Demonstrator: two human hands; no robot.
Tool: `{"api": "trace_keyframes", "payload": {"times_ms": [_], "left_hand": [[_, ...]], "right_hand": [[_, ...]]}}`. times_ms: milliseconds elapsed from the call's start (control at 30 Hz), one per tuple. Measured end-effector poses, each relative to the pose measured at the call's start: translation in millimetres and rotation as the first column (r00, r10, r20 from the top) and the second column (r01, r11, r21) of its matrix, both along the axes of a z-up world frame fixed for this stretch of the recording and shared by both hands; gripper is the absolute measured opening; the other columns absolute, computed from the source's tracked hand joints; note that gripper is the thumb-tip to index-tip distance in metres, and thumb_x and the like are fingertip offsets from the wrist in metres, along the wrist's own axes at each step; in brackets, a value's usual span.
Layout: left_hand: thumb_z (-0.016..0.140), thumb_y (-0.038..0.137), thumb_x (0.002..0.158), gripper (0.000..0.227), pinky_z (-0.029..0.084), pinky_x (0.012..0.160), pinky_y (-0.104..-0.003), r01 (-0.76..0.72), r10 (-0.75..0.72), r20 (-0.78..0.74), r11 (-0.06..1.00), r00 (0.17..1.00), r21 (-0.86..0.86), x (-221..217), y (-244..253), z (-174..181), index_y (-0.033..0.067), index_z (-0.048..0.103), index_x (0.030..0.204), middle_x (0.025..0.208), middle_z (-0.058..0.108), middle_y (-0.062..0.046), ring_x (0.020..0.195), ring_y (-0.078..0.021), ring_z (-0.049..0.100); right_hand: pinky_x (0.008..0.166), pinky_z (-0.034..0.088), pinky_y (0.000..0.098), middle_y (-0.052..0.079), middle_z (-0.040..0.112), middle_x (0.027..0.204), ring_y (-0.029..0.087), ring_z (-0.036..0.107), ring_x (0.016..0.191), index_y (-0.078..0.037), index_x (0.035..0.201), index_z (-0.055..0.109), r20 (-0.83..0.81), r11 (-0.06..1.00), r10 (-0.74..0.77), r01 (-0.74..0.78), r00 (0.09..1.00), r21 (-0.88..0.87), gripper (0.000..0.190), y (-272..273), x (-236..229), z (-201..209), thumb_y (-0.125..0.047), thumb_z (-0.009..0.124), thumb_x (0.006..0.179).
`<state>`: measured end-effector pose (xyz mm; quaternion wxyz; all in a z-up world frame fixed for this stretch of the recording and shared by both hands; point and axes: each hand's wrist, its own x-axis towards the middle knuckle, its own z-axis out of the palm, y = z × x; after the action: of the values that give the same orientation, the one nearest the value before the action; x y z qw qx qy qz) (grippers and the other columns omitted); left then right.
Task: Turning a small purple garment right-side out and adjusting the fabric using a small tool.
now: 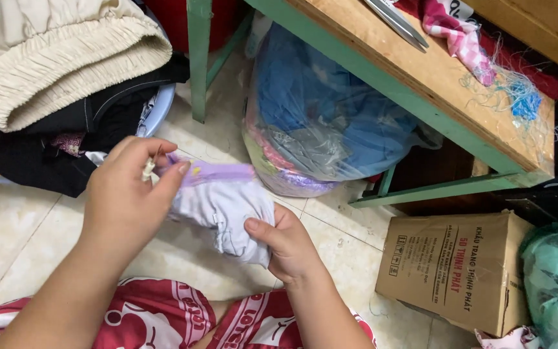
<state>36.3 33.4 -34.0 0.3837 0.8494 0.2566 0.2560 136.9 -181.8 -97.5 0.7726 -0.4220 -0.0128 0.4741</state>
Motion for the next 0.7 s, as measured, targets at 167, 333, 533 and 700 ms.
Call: {"api": "trace_keyframes", "payload": {"times_ms": [167,333,533,700], "left_hand": [[0.075,0.009,0.081,0.022,0.046,0.055,-0.022,0.298,-0.287,0.089,0.938,0.954,-0.175,-6,-15,14,0.0054,0.076,0.102,0.095,0.075,-0.003,0.066,-0.0111,0.061],[0.076,0.009,0.076,0.022,0.054,0.071,-0.023,0.425,-0.408,0.119,0.869,0.905,-0.254,-13,-29,19,0.0052,0.079,0.097,0.095,0.076,-0.001,0.081,-0.0122,0.071],[0.077,0.009,0.078,0.016,0.04,0.04,-0.025,0.321,-0.351,0.125,0.923,0.928,0.211,-11,-43,10,0.0092,0.079,0.093,0.087,0.066,0.0,0.047,-0.0108,0.052],[0.069,-0.002,0.08,0.011,0.046,0.066,-0.03,0.156,-0.183,0.174,0.975,0.968,0.156,-14,-15,-2,0.001,0.07,0.09,0.087,0.067,-0.007,0.073,-0.0197,0.059]], "right_hand": [[0.077,0.057,0.0283,0.019,0.072,0.103,0.02,0.07,0.084,0.011,0.124,0.061,0.108,0.999,-0.041,0.043,0.993,-0.013,0.037,-2,2,6,0.001,0.068,0.089],[0.078,0.056,0.0286,0.021,0.072,0.105,0.021,0.07,0.085,0.012,0.122,0.061,0.125,0.997,-0.062,0.057,0.99,0.044,0.033,-7,0,12,0.001,0.065,0.091],[0.07,0.056,0.0266,0.016,0.073,0.096,0.018,0.069,0.077,0.009,0.115,0.065,0.161,0.998,-0.01,0.019,0.987,-0.055,0.03,-10,-5,7,-0.003,0.07,0.088],[0.071,0.054,0.0265,0.019,0.071,0.099,0.018,0.066,0.077,0.013,0.123,0.061,0.08,0.997,-0.063,0.066,0.995,-0.035,0.037,-12,-2,9,0.002,0.064,0.088]]}}
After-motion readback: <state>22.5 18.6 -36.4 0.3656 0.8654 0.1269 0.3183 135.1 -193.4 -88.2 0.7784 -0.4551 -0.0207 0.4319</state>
